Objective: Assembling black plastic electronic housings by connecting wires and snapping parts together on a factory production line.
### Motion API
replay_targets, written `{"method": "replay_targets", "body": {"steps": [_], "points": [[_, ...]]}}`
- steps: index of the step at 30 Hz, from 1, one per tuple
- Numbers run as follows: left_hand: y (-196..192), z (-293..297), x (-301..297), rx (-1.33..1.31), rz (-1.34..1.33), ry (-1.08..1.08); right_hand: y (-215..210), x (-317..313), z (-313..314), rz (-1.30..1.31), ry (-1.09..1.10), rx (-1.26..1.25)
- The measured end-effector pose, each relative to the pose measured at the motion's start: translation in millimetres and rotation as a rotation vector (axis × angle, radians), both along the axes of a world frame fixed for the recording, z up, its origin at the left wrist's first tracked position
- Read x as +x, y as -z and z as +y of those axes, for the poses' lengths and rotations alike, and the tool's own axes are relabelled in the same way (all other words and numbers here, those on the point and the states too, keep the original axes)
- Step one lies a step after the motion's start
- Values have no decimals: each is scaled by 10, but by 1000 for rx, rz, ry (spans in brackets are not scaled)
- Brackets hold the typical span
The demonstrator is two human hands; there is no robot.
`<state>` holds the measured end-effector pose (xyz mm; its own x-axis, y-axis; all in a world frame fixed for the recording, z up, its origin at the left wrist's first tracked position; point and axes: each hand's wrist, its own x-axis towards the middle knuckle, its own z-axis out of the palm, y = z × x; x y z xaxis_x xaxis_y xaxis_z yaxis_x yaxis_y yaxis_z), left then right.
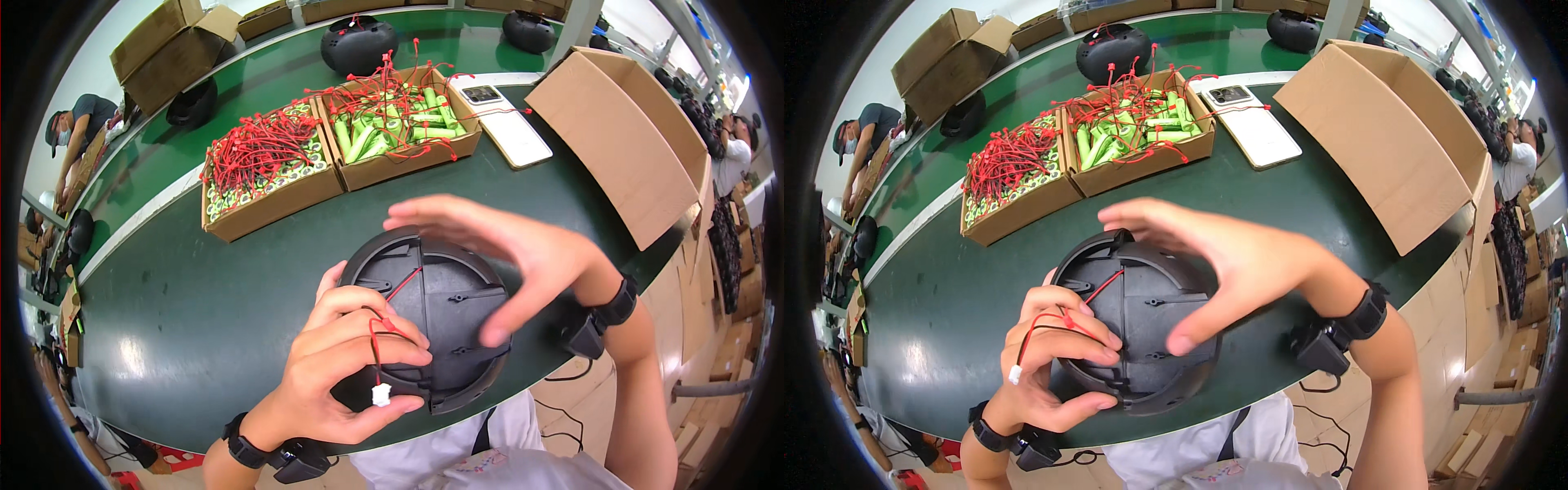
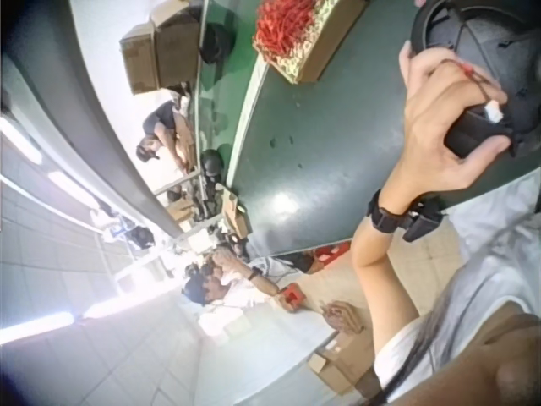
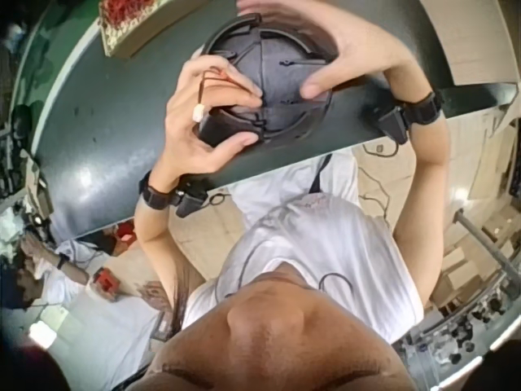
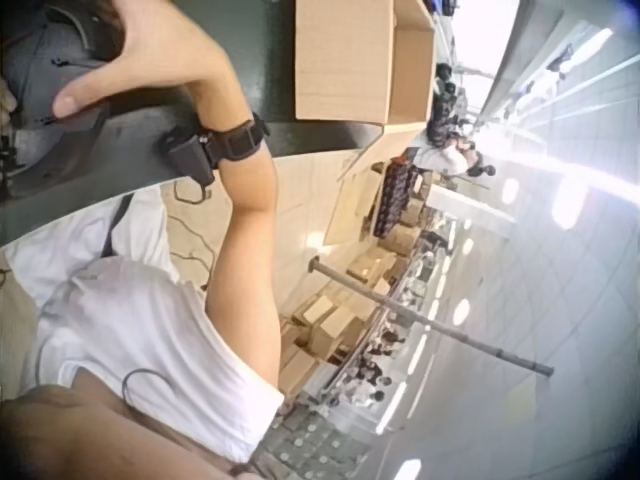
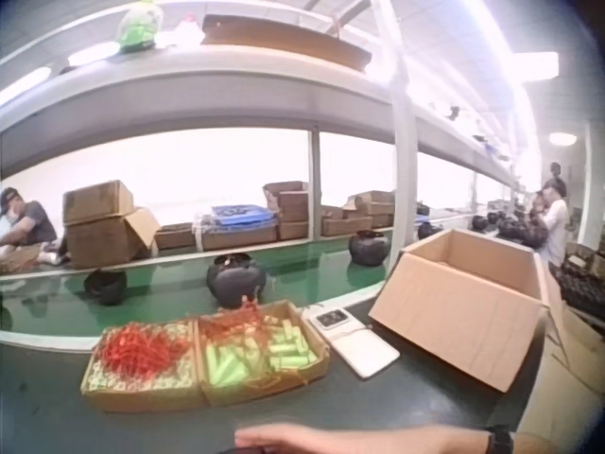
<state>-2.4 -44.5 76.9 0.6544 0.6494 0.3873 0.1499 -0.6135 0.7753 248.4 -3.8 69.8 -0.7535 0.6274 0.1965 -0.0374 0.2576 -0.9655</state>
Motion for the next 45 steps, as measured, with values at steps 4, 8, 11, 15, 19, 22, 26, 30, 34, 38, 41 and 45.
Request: {"method": "replay_targets", "body": {"steps": [4,8,11,15,19,22,26,30,34,38,41,45], "points": [[18,24,1,-15,-2,20,18,-16,-14,-84,67,-153],[-8,-23,-19,-10,6,-5,41,-50,34,-18,74,-68],[5,0,-18,0,7,12,69,-106,30,37,81,-68],[17,7,-18,24,11,53,100,-103,28,46,130,-65],[8,13,-38,67,50,28,157,-164,-7,94,171,-80],[14,25,-41,57,40,32,123,-168,-22,41,173,-90],[27,35,-35,28,24,36,166,-211,-29,64,186,-46],[32,24,-21,22,10,21,180,-282,-61,250,212,-240],[82,41,-43,43,19,35,174,-307,-62,226,259,-204],[128,52,-32,139,-134,-42,166,-313,-115,210,358,-144],[316,182,-88,152,-287,-196,209,-310,-56,246,601,-100],[348,73,5,-9,-209,-251,301,-426,-128,197,744,-2]]}}
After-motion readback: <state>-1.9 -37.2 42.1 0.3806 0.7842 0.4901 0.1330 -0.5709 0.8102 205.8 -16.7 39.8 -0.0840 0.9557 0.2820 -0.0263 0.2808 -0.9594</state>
